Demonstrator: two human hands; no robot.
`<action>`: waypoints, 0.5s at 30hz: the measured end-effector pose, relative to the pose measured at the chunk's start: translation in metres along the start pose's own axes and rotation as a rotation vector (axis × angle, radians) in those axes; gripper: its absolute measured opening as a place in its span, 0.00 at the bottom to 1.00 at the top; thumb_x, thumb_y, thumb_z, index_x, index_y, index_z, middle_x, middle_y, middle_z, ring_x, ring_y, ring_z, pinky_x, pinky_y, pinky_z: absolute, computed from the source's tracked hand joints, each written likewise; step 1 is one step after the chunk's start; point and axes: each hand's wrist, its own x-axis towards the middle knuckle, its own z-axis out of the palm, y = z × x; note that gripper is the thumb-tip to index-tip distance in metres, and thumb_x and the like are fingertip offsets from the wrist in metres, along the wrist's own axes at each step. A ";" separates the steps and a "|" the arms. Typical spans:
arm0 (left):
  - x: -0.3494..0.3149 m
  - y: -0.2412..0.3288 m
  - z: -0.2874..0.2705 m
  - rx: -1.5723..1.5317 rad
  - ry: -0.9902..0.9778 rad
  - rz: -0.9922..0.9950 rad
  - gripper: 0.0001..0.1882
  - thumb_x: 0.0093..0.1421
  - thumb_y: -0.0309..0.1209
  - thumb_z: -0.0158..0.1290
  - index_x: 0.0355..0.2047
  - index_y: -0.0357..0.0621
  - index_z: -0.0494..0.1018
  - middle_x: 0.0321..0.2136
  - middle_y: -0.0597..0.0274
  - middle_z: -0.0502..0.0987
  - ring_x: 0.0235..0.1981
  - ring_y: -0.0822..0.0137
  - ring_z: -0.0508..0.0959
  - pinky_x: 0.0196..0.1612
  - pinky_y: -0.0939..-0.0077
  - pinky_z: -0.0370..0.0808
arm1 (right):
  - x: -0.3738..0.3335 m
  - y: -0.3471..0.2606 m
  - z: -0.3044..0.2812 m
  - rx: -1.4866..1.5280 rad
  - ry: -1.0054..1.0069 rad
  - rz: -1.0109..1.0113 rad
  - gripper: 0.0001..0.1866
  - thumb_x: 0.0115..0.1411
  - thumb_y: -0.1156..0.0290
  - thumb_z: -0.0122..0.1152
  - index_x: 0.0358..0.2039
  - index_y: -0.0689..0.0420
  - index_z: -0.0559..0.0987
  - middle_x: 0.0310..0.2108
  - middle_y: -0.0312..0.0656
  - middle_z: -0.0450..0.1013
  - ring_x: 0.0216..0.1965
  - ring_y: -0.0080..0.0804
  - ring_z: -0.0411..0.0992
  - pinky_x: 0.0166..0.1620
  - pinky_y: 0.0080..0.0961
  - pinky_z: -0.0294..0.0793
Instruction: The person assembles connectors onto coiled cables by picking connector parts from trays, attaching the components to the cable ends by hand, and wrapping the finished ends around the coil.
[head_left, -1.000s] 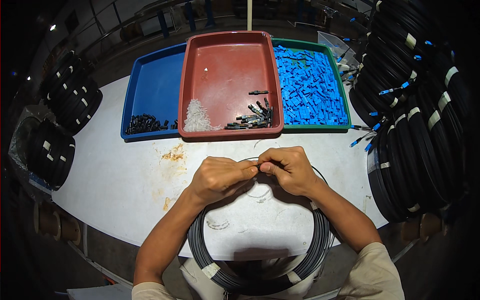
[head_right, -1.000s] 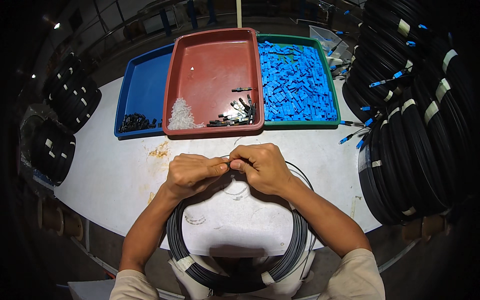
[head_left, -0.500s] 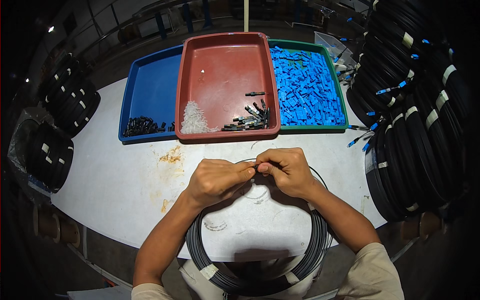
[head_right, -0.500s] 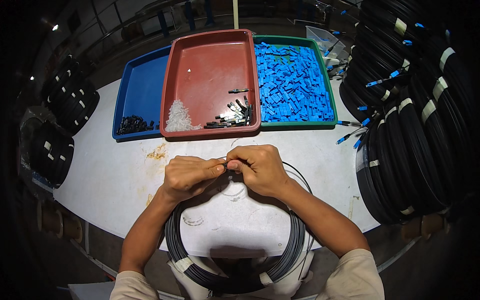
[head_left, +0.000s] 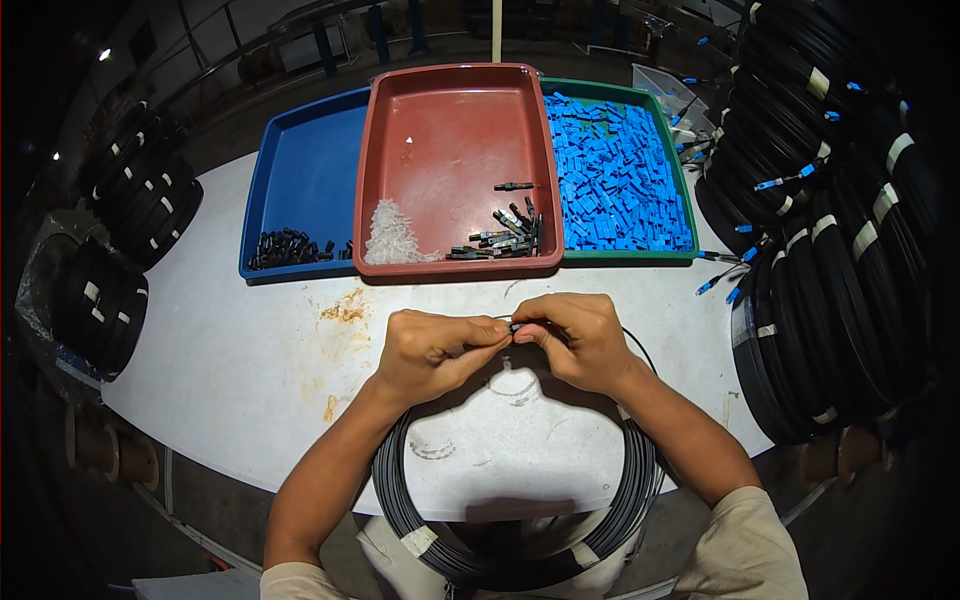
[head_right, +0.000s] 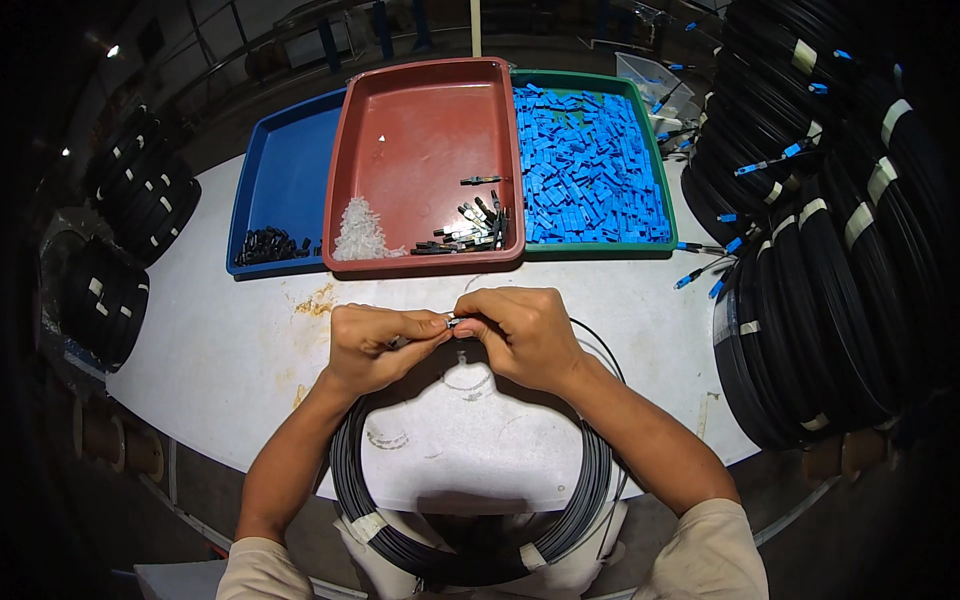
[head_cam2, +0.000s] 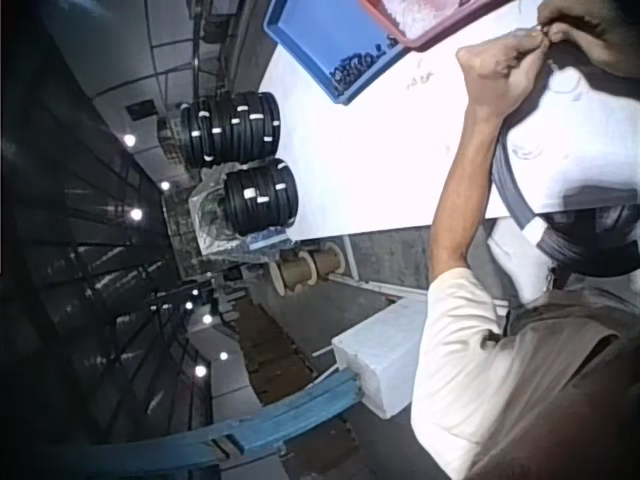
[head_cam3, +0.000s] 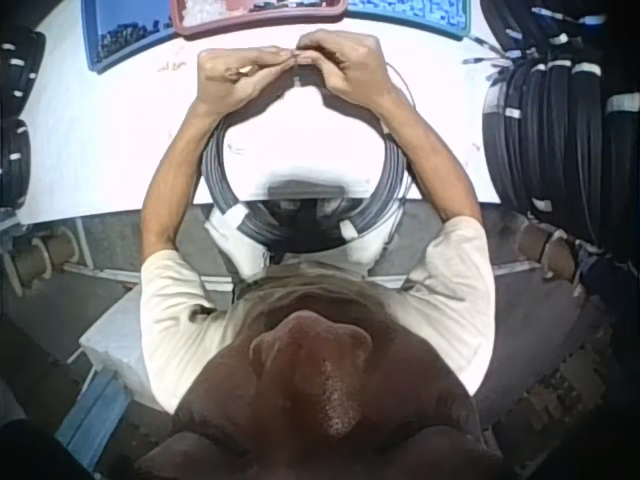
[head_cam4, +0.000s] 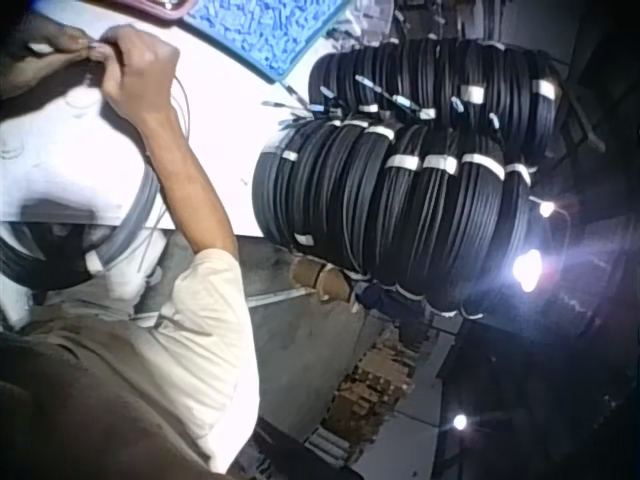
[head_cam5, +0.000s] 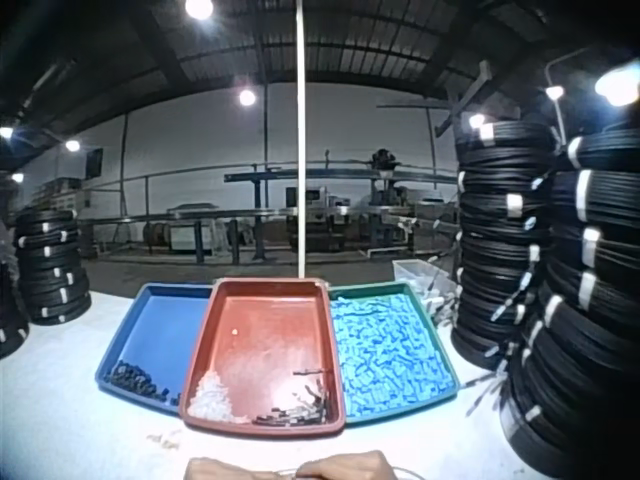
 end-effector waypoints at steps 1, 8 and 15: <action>0.000 0.002 0.001 -0.089 0.014 -0.117 0.09 0.50 0.23 0.68 0.33 0.37 0.84 0.31 0.52 0.85 0.28 0.65 0.86 0.32 0.77 0.83 | 0.001 -0.003 -0.002 -0.062 0.018 -0.073 0.05 0.52 0.76 0.68 0.31 0.59 0.81 0.22 0.44 0.77 0.23 0.42 0.76 0.26 0.32 0.73; 0.002 0.000 0.001 0.166 -0.054 0.261 0.08 0.49 0.18 0.67 0.32 0.36 0.84 0.30 0.51 0.85 0.28 0.65 0.87 0.32 0.78 0.83 | -0.003 0.001 -0.001 -0.070 -0.053 -0.010 0.05 0.53 0.77 0.67 0.31 0.60 0.80 0.24 0.44 0.78 0.23 0.42 0.76 0.27 0.32 0.73; -0.002 -0.002 0.002 -0.175 0.029 -0.175 0.11 0.48 0.20 0.67 0.34 0.37 0.84 0.32 0.53 0.85 0.28 0.62 0.87 0.30 0.75 0.83 | 0.001 -0.003 -0.001 -0.018 0.065 -0.093 0.05 0.52 0.77 0.66 0.31 0.59 0.80 0.25 0.45 0.78 0.23 0.42 0.76 0.26 0.34 0.73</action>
